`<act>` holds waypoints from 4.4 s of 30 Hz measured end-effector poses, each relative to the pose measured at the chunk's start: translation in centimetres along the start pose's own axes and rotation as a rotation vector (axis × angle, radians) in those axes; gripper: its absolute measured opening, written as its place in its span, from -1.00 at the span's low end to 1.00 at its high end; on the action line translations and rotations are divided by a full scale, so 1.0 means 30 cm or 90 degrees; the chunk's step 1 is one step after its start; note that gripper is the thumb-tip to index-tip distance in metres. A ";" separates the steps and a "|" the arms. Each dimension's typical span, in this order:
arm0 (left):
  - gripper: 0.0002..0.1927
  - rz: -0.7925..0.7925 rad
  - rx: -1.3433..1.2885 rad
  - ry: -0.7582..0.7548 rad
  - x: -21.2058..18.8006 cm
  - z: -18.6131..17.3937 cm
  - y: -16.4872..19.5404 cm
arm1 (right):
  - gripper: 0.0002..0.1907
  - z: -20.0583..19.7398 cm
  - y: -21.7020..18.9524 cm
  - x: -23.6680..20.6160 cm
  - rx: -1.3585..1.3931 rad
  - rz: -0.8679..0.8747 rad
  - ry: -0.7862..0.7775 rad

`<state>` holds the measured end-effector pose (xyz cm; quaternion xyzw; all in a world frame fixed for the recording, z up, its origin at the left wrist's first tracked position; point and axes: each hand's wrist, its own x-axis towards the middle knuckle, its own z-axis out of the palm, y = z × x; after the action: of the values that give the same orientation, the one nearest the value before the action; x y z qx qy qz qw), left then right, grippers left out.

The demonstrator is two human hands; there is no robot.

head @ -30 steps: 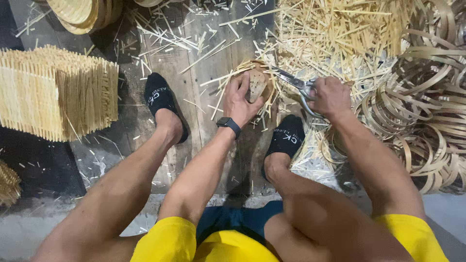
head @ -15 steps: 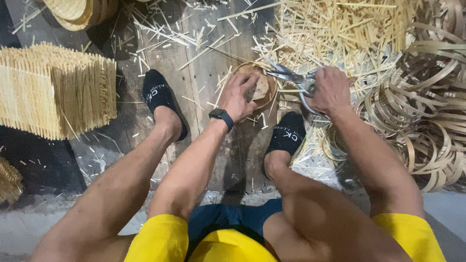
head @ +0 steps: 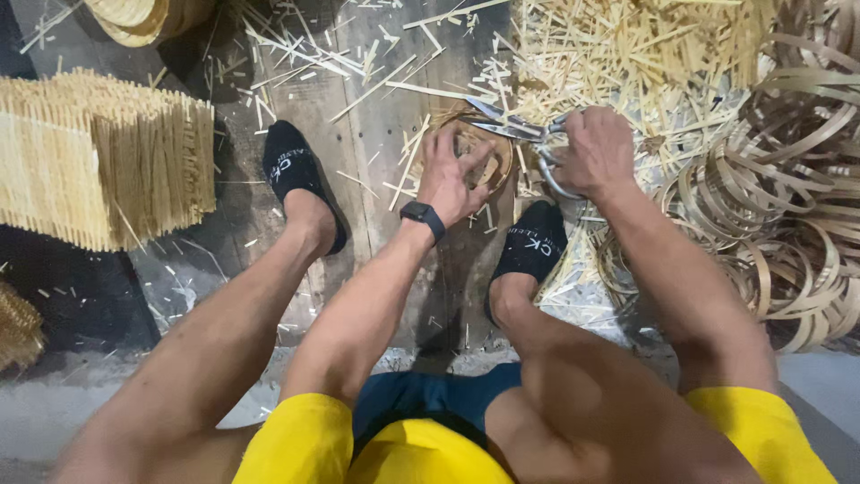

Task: The person sits on the floor weaving thin bamboo strips into a round basket base, interlacing strips by hand and trimming protruding ends with scissors. They periodically press the woven piece over a round wooden mold, set finished woven panels onto a stack, and pick up new bamboo strips to continue weaving.

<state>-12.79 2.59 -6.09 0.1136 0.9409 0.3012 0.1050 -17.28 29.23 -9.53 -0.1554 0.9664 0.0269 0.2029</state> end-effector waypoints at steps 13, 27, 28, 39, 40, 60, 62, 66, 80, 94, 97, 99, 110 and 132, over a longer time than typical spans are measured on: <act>-0.25 0.032 -0.082 0.066 -0.020 0.035 -0.043 | -0.50 -0.014 -0.006 0.000 -0.027 -0.011 -0.036; -0.14 -0.078 -0.240 0.194 -0.037 0.066 -0.005 | -0.55 -0.008 0.014 0.002 0.026 -0.053 0.041; -0.15 -0.096 -0.245 0.183 -0.034 0.058 -0.008 | -0.55 -0.006 0.014 -0.001 0.034 -0.022 -0.046; -0.27 -0.042 -0.219 0.182 -0.033 0.025 -0.025 | -0.37 -0.031 -0.011 0.000 0.033 -0.010 -0.031; -0.28 -0.043 -0.214 0.167 -0.032 0.023 -0.029 | -0.46 -0.034 -0.018 0.004 0.028 -0.009 -0.042; -0.22 -0.276 -0.080 0.305 -0.027 0.092 0.093 | -0.34 0.044 -0.023 -0.127 0.083 0.041 -0.009; -0.23 -0.286 -0.076 0.304 -0.028 0.097 0.092 | -0.49 0.054 -0.052 -0.110 0.133 0.104 -0.110; -0.23 -0.281 -0.079 0.314 -0.028 0.099 0.086 | -0.68 0.066 -0.025 -0.099 0.154 0.087 -0.075; -0.36 -0.088 -0.081 0.240 -0.052 0.047 0.070 | -0.54 0.040 0.038 -0.057 0.102 0.019 -0.056; -0.42 0.019 -0.126 0.031 -0.024 0.001 -0.018 | -0.55 -0.048 0.054 -0.020 0.047 -0.006 -0.101; -0.42 0.025 -0.136 0.017 -0.015 -0.008 -0.032 | -0.51 -0.071 0.084 -0.030 0.126 0.080 -0.112; -0.42 0.029 -0.129 0.003 -0.012 -0.008 -0.040 | -0.42 -0.054 0.096 -0.037 0.227 0.125 -0.020; -0.63 -0.368 -0.398 0.009 0.137 0.006 -0.174 | -0.49 0.035 -0.031 -0.093 0.463 0.204 0.195; -0.81 -0.557 -1.043 -0.098 -0.112 0.057 -0.185 | -0.88 0.060 -0.230 -0.077 1.266 0.344 -0.244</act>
<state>-9.99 -1.82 -10.31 -0.3409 0.3844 0.7965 0.3188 -12.43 23.54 -10.16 0.3095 0.5074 -0.7109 0.3760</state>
